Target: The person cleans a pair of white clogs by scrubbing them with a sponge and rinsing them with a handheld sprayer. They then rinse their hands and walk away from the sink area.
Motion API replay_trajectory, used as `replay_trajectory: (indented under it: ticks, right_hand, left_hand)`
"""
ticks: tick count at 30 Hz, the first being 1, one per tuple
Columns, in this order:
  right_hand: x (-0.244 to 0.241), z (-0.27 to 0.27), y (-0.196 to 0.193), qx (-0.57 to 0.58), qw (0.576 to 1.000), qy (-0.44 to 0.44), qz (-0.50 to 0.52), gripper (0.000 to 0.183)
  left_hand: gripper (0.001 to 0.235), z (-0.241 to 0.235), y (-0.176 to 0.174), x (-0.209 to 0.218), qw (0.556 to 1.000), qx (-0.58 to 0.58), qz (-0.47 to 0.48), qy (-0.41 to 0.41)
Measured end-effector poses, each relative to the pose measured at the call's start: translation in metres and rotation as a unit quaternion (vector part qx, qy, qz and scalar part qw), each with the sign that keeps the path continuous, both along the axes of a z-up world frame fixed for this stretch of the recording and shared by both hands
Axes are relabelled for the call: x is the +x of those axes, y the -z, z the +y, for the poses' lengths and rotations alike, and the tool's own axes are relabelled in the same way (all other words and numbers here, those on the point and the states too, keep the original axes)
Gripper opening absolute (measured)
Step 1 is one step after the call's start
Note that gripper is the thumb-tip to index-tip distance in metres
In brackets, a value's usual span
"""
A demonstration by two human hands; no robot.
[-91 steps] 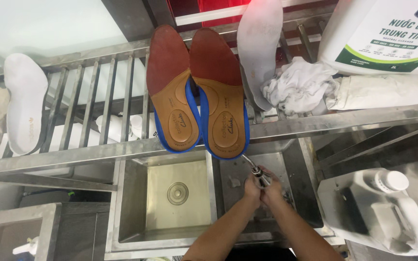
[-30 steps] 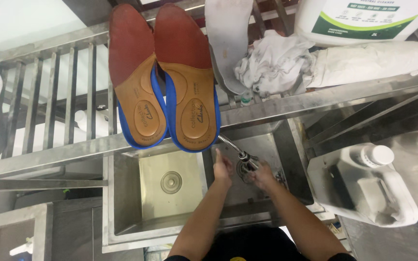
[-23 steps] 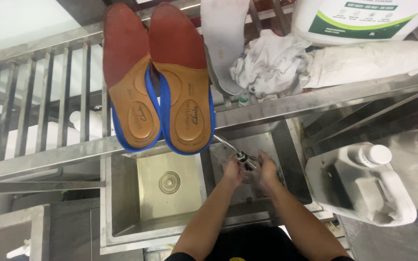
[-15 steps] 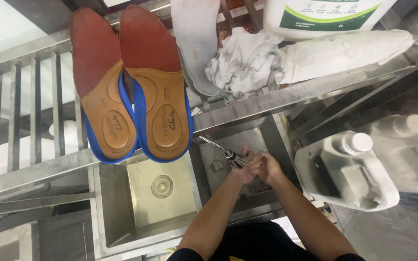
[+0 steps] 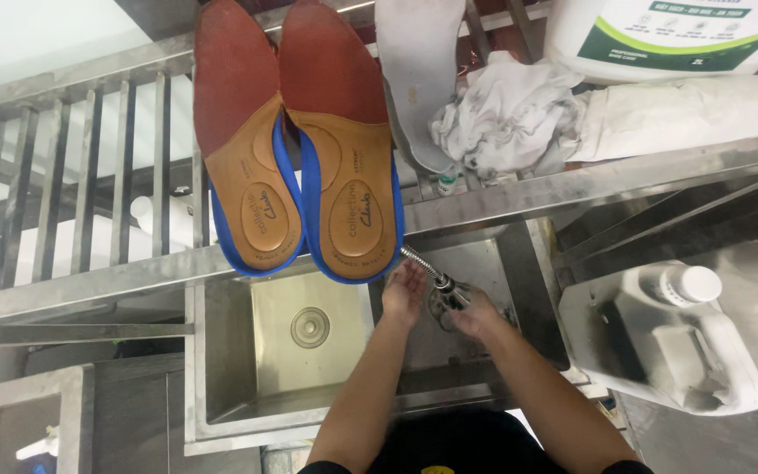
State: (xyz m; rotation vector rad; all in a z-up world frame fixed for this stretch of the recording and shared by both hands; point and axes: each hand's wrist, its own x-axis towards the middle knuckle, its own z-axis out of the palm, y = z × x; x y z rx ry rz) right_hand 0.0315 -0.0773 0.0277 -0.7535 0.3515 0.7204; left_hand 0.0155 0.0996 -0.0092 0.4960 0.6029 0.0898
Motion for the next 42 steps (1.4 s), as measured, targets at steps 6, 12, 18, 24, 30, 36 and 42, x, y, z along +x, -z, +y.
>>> replay_trajectory:
  ticks: [6,12,18,24,30,36,42]
  right_hand:
    - [0.008,-0.020,0.008,-0.134,0.980,0.136,-0.059,0.018]
    - [0.021,-0.072,0.022,-0.093,0.992,0.086,-0.018,0.031]
    - [0.006,-0.057,0.032,-0.050,0.997,0.065,0.006,0.022]
    - [0.006,-0.008,0.005,-0.074,0.993,0.022,0.090,0.025]
    - [-0.002,-0.005,-0.011,-0.006,0.995,0.051,0.091,0.020]
    - [0.010,-0.068,0.021,0.084,0.980,0.169,-0.063,0.013]
    - [0.014,-0.108,0.025,-0.001,0.988,0.156,0.006,0.024]
  left_hand:
    - [0.031,-0.046,0.003,0.014,0.990,-0.044,0.019,0.132]
    - [0.053,-0.100,0.009,0.023,0.888,-0.231,-0.174,0.358]
    - [0.048,-0.091,0.007,0.004,0.976,-0.118,-0.059,0.175]
    - [0.033,-0.010,0.008,-0.007,0.999,-0.005,-0.042,-0.021]
    - [0.028,-0.010,0.013,-0.009,0.995,-0.039,-0.045,0.083]
    - [0.038,-0.094,0.021,0.011,0.945,-0.137,-0.131,0.265]
    - [0.053,-0.115,0.021,0.015,0.887,-0.302,-0.215,0.275]
